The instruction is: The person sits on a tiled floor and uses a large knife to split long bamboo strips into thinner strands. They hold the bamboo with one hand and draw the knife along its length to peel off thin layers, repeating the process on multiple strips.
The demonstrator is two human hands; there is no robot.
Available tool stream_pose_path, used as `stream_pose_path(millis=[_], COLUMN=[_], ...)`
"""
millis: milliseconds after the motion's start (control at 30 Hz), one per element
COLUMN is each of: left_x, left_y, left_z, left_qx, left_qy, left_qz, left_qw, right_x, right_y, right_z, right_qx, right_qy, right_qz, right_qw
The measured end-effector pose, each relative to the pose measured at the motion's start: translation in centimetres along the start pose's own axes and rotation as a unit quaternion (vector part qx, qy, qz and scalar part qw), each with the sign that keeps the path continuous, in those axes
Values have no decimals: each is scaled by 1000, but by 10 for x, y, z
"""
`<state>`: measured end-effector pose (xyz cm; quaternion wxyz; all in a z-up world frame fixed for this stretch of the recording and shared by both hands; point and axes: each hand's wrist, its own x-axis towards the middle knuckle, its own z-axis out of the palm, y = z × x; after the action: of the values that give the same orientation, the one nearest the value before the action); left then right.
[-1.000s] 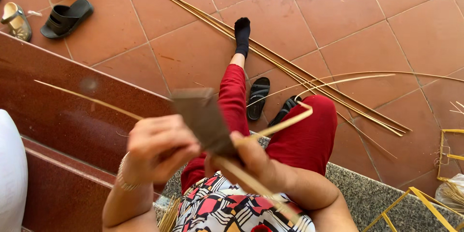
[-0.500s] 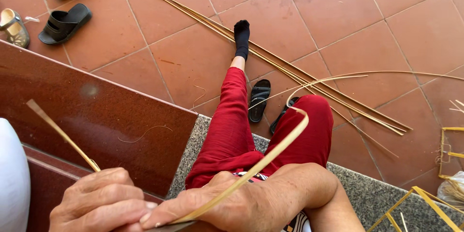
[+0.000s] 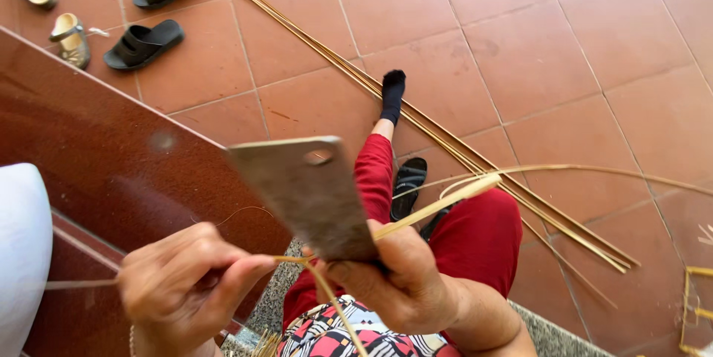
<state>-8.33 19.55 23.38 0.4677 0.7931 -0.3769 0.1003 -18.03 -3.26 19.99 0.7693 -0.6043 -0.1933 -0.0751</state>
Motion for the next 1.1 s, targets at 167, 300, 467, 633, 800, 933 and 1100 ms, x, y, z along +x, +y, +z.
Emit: stream_pose_path(millis=[167, 300, 467, 633, 800, 933, 1100], left_x=[20, 27, 33, 39, 29, 27, 29], left_y=[-1, -9, -26, -55, -72, -84, -106], left_z=[14, 23, 33, 43, 62, 81, 100], left_qx=[-15, -23, -74, -88, -94, -127, -158], left_qy=[-18, -47, -93, -115, -103, -129, -157], left_qz=[-10, 10, -17, -47, -58, -65, -75], left_qw=[1000, 999, 993, 988, 989, 981, 972], right_x=[-8, -2, 5, 0, -5, -6, -17], right_y=[-1, 12, 24, 33, 55, 76, 100], right_z=[-16, -29, -45, -71, -93, -114, -144], right_qx=[49, 141, 164, 172, 125, 142, 137], right_qy=[77, 124, 149, 174, 248, 255, 267], right_qz=[150, 156, 137, 130, 162, 163, 168], right_qw=[984, 970, 965, 961, 947, 943, 939])
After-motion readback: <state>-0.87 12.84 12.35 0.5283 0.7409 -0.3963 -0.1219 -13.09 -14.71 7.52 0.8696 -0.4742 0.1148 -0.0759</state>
